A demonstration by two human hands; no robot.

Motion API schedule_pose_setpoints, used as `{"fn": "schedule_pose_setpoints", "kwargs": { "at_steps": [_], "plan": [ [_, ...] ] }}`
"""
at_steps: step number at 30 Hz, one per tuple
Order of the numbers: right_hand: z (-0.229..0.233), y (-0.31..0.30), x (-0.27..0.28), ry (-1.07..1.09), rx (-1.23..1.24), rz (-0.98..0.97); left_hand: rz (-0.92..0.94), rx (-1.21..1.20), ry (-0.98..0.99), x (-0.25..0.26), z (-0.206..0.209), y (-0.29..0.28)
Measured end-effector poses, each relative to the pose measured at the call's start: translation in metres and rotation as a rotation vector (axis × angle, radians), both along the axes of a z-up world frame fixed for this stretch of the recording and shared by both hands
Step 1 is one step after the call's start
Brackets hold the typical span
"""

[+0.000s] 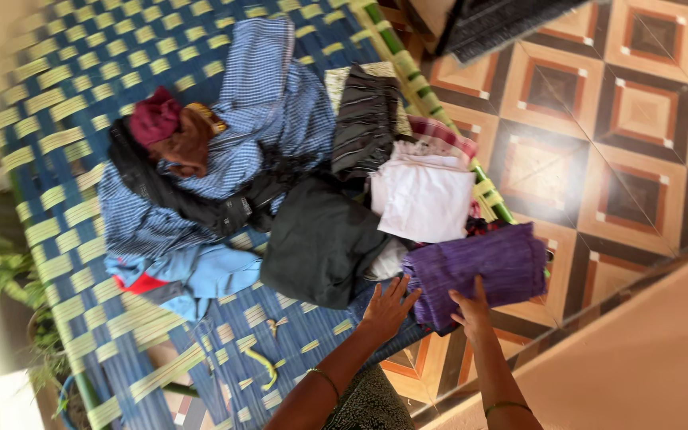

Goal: The person folds a purple cloth, a black garment, and a blue-and-red top on a woven cot by hand.

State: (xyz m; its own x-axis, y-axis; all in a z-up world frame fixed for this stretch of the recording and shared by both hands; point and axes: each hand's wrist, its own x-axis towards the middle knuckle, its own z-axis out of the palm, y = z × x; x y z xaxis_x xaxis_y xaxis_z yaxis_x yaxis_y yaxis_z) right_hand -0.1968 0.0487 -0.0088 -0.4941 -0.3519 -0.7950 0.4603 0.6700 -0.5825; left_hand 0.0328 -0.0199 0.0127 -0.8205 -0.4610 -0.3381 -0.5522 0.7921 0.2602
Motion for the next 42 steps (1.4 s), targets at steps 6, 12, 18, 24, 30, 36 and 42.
{"fn": "schedule_pose_setpoints", "kwargs": {
  "at_steps": [6, 12, 18, 24, 30, 36, 42],
  "plan": [
    [0.007, -0.005, 0.067, 0.643, 0.067, -0.007, 0.193, 0.104, 0.020, 0.074, -0.001, -0.002],
    [0.007, -0.026, 0.140, 0.812, 0.088, 0.239, 0.468, 0.228, 0.001, 0.163, 0.009, 0.006],
    [0.010, -0.062, 0.210, 0.600, -0.130, 0.408, 0.711, 0.148, 0.180, 0.225, 0.018, 0.004],
    [0.023, -0.092, 0.251, -0.068, -0.272, 0.619, 0.909, 0.011, 0.428, 0.250, 0.041, -0.009],
    [0.026, -0.126, 0.284, -0.168, -0.289, 0.748, 1.011, 0.129, 0.465, 0.253, 0.045, -0.019],
    [-0.001, -0.193, 0.299, -0.219, -0.292, 0.787, 1.059, -0.056, 0.444, 0.248, 0.042, -0.047],
    [-0.051, -0.275, 0.315, -0.141, -0.283, 0.783, 1.200, -0.080, 0.564, 0.248, 0.043, -0.080]
  ]
}}
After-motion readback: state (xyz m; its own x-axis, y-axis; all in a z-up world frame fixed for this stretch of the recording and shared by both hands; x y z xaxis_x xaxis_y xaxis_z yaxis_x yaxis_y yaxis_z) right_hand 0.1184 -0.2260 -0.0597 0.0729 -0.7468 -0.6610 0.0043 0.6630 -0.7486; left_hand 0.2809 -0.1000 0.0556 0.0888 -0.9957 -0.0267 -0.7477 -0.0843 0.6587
